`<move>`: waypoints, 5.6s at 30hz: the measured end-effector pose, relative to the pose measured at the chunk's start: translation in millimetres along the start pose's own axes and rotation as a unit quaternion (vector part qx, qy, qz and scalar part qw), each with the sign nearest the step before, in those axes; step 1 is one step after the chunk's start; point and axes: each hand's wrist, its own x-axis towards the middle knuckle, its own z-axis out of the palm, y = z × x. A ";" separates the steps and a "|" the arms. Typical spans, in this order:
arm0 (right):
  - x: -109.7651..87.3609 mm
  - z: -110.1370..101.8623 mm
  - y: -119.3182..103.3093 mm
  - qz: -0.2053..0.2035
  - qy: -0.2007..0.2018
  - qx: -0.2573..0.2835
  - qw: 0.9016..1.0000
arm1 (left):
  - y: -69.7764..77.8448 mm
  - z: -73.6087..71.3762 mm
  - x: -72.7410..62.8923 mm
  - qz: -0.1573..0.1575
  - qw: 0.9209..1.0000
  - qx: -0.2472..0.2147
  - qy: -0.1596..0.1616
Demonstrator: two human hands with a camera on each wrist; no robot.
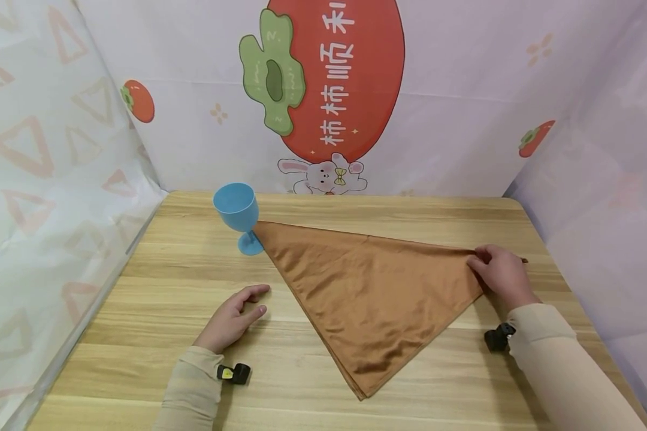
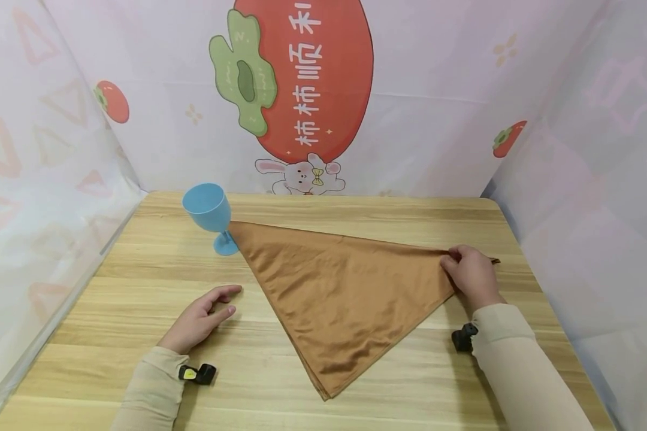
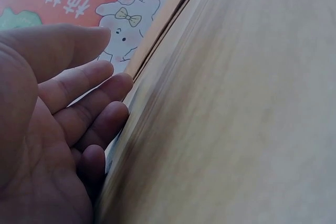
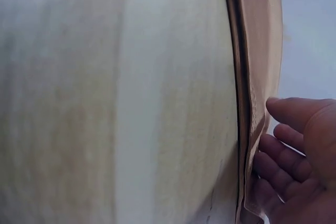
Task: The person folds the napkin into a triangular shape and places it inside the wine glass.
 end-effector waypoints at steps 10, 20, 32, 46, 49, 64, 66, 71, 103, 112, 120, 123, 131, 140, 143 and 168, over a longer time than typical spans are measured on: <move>0.5 -3.5 -2.0 0.002 -0.037 0.017 0.999 | -2.9 -2.8 1.3 0.001 1.000 0.007 0.000; 4.4 0.8 -8.1 -0.004 -0.045 0.009 0.999 | -3.3 -2.2 0.5 -0.008 1.000 0.013 0.003; 5.7 3.2 -8.7 0.000 -0.047 0.010 0.999 | -4.1 -1.3 0.9 -0.003 1.000 -0.004 0.002; 13.4 3.2 -6.5 -0.030 -0.053 -0.016 0.998 | -2.1 -2.6 0.8 -0.006 1.000 0.002 0.001; 15.2 3.7 -6.2 -0.039 -0.045 -0.017 0.998 | -1.7 -2.6 0.9 -0.007 1.000 0.003 0.000; 20.2 -1.1 -8.8 -0.005 -0.102 -0.001 0.995 | 2.7 -3.8 0.8 -0.018 1.000 -0.004 -0.002; 20.5 -1.3 -8.9 0.000 -0.102 0.001 0.995 | 2.8 -3.7 0.8 -0.019 1.000 -0.008 -0.002; 21.5 -0.4 -6.5 0.016 -0.099 0.030 0.995 | 4.9 -3.6 0.5 -0.037 0.999 -0.038 -0.004; -33.5 10.9 -38.2 0.026 -0.010 0.331 0.943 | 9.9 8.8 4.8 -0.019 0.978 -0.190 0.078; -70.1 25.7 -63.5 0.009 0.008 0.402 0.915 | 19.5 34.7 12.5 -0.031 0.948 -0.287 0.137; -90.2 32.7 -79.8 -0.005 0.004 0.434 0.901 | 24.4 64.4 18.8 0.036 0.931 -0.342 0.120; -94.8 36.8 -86.4 -0.014 -0.001 0.443 0.896 | 28.8 72.6 19.2 0.045 0.936 -0.335 0.101; -107.6 47.2 -92.0 -0.021 -0.033 0.425 0.904 | 39.2 83.4 21.6 0.043 0.947 -0.314 0.055; -119.7 53.3 -102.0 -0.057 -0.047 0.430 0.900 | 46.9 80.7 26.7 0.007 0.947 -0.318 0.035; -123.1 56.4 -105.4 -0.075 -0.068 0.435 0.895 | 46.9 79.3 29.8 -0.005 0.944 -0.328 0.022; -145.8 76.3 -125.4 -0.174 -0.146 0.405 0.886 | 55.0 82.2 29.0 0.001 0.952 -0.305 -0.018</move>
